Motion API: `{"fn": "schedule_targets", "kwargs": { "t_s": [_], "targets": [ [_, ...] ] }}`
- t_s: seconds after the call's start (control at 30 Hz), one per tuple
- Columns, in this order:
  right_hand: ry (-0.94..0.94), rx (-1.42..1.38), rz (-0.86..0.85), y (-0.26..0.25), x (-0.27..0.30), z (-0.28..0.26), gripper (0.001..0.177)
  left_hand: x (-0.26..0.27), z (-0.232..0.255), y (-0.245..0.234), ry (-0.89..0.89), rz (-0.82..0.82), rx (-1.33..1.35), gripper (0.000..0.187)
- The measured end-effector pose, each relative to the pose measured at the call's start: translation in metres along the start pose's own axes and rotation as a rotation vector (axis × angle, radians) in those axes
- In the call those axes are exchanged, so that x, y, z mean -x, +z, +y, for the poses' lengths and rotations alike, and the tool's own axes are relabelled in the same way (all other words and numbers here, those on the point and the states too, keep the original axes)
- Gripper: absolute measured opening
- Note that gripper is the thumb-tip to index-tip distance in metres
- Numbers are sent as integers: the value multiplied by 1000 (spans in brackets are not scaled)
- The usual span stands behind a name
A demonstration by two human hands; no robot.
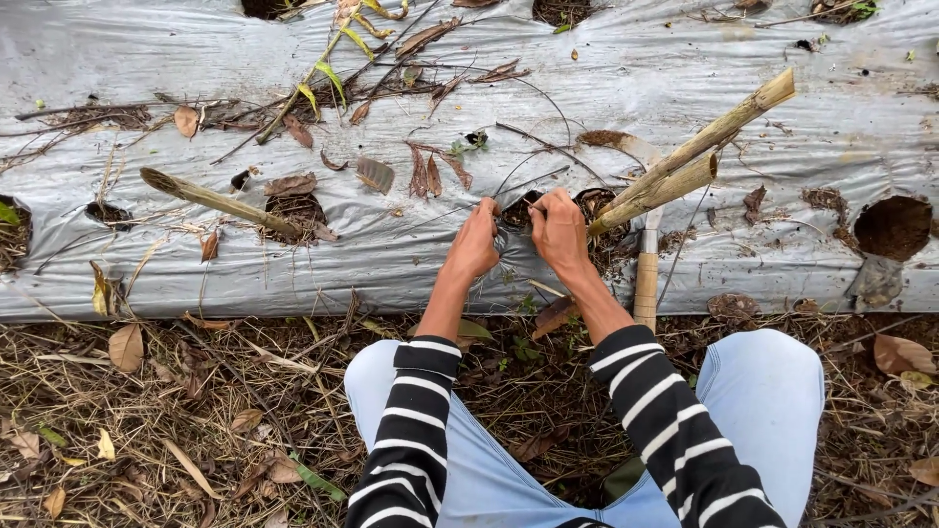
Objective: The person sits on the ground and uses a sickle to loosen soil and remove weeds from holes in a plastic mulch sheet. They pull out the weeds by hand and use the sickle to clear debris around the base of a small plant.
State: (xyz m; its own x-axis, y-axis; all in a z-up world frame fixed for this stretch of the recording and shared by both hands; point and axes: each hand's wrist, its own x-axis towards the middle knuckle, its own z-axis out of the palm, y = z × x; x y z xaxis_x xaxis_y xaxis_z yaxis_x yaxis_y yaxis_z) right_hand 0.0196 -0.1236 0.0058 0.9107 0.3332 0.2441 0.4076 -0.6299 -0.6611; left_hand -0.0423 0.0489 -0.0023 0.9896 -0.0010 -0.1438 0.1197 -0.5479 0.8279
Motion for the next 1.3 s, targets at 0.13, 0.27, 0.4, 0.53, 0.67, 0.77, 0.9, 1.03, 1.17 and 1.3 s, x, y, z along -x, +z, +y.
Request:
{"fn": "schedule_targets", "kwargs": {
  "t_s": [0.13,0.27,0.4,0.53,0.67,0.77,0.9,1.03,1.17,1.3],
  "targets": [
    [-11,-53,3,-21,19,16,12,-2,-12,5,30,-7,8,67],
    [100,-236,-80,-50,53,8,4,-7,-11,8,35,-9,-5,66],
    [212,-386,-161,-87,81,-25,8,-11,-16,13,29,-12,-38,66],
    [272,-419,-202,-101,83,-28,10,-13,-10,19,-7,-10,-121,69],
    [58,-197,-107,-70,51,-21,23,-16,-9,21,-23,-17,-169,69],
    [-23,-42,-59,-29,20,-10,25,-8,4,11,-32,-20,-161,70],
    [21,135,-24,-11,9,-28,13,0,20,-1,-38,-39,-133,71],
    [-72,113,-71,8,5,6,2,-3,11,-2,-22,-43,-91,69],
    [-16,221,6,-9,9,-13,4,0,11,-3,-15,-33,-73,67],
    [-9,275,18,-5,-4,-22,10,4,21,-11,-24,-35,-51,70]
  ]
}}
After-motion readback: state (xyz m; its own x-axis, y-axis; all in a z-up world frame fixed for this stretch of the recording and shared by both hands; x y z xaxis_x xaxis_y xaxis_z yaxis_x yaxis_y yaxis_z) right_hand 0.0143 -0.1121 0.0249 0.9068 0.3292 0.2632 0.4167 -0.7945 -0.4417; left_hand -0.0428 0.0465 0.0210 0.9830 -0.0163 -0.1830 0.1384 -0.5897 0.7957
